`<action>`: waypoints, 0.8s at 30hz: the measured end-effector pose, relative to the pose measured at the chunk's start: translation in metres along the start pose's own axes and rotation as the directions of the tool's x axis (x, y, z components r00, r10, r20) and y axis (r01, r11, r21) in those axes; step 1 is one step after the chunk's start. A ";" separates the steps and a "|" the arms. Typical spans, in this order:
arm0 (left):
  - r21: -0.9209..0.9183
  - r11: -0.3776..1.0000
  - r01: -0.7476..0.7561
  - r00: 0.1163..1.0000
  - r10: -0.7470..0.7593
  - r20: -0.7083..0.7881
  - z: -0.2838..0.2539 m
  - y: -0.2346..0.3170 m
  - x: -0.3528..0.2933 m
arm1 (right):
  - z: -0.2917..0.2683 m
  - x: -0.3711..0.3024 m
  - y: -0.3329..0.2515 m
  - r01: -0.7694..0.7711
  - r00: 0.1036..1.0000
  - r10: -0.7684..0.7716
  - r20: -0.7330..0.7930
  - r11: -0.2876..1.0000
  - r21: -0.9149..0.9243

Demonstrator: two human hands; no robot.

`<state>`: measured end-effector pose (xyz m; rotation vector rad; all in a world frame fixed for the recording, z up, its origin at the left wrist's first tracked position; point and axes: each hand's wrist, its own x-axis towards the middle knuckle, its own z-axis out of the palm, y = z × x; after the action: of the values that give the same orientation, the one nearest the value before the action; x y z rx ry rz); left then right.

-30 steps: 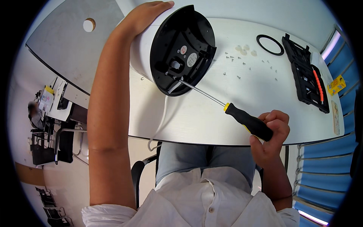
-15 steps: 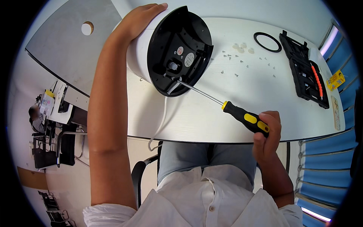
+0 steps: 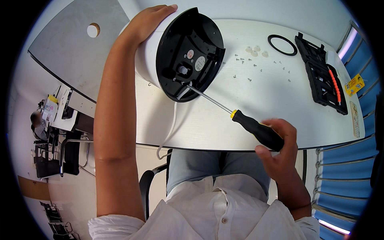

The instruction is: The person uses a screwdriver to fasten screws into the base of a white cylindrical appliance. They repeatedly pick up screws from the table, align them into holes on the black base, and tighten them while holding the appliance steady.

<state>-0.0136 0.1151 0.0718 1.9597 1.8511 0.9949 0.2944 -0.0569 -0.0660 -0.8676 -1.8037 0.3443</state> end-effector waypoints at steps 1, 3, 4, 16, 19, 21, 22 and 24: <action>-0.012 1.000 0.001 1.000 -0.001 0.002 0.000 -0.002 0.002 | -0.001 0.002 0.000 0.044 0.999 -0.045 -0.007 0.999 -0.008; -0.026 1.000 0.006 1.000 -0.006 0.003 0.000 -0.003 0.002 | -0.005 0.003 0.003 0.107 0.994 -0.107 0.007 0.993 -0.050; -0.027 1.000 0.009 1.000 -0.009 0.002 0.000 -0.004 0.002 | -0.007 0.002 0.005 0.127 0.992 -0.125 0.029 0.988 -0.084; -0.002 1.000 -0.024 0.999 0.024 0.030 -0.001 0.010 -0.001 | -0.001 -0.001 0.008 0.069 0.997 -0.071 0.018 0.995 0.070; 0.038 0.999 -0.024 0.999 0.023 0.034 -0.002 0.016 -0.005 | -0.007 0.002 0.013 0.084 0.993 -0.087 0.085 0.996 0.037; 0.021 1.000 -0.009 0.999 0.009 0.036 -0.002 0.018 -0.006 | -0.011 0.002 0.015 0.103 0.988 -0.103 0.116 0.995 0.007; 0.007 1.000 0.001 0.999 -0.001 0.039 -0.002 0.019 -0.006 | -0.014 0.003 0.014 0.123 0.986 -0.120 0.115 0.992 -0.025; -0.003 1.000 0.006 0.999 -0.006 0.043 -0.003 0.019 -0.007 | -0.015 0.000 0.013 0.086 0.990 -0.080 0.119 0.995 -0.045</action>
<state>-0.0002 0.1050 0.0838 1.9573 1.8303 0.9451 0.3127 -0.0503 -0.0673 -0.8191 -1.9585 0.3032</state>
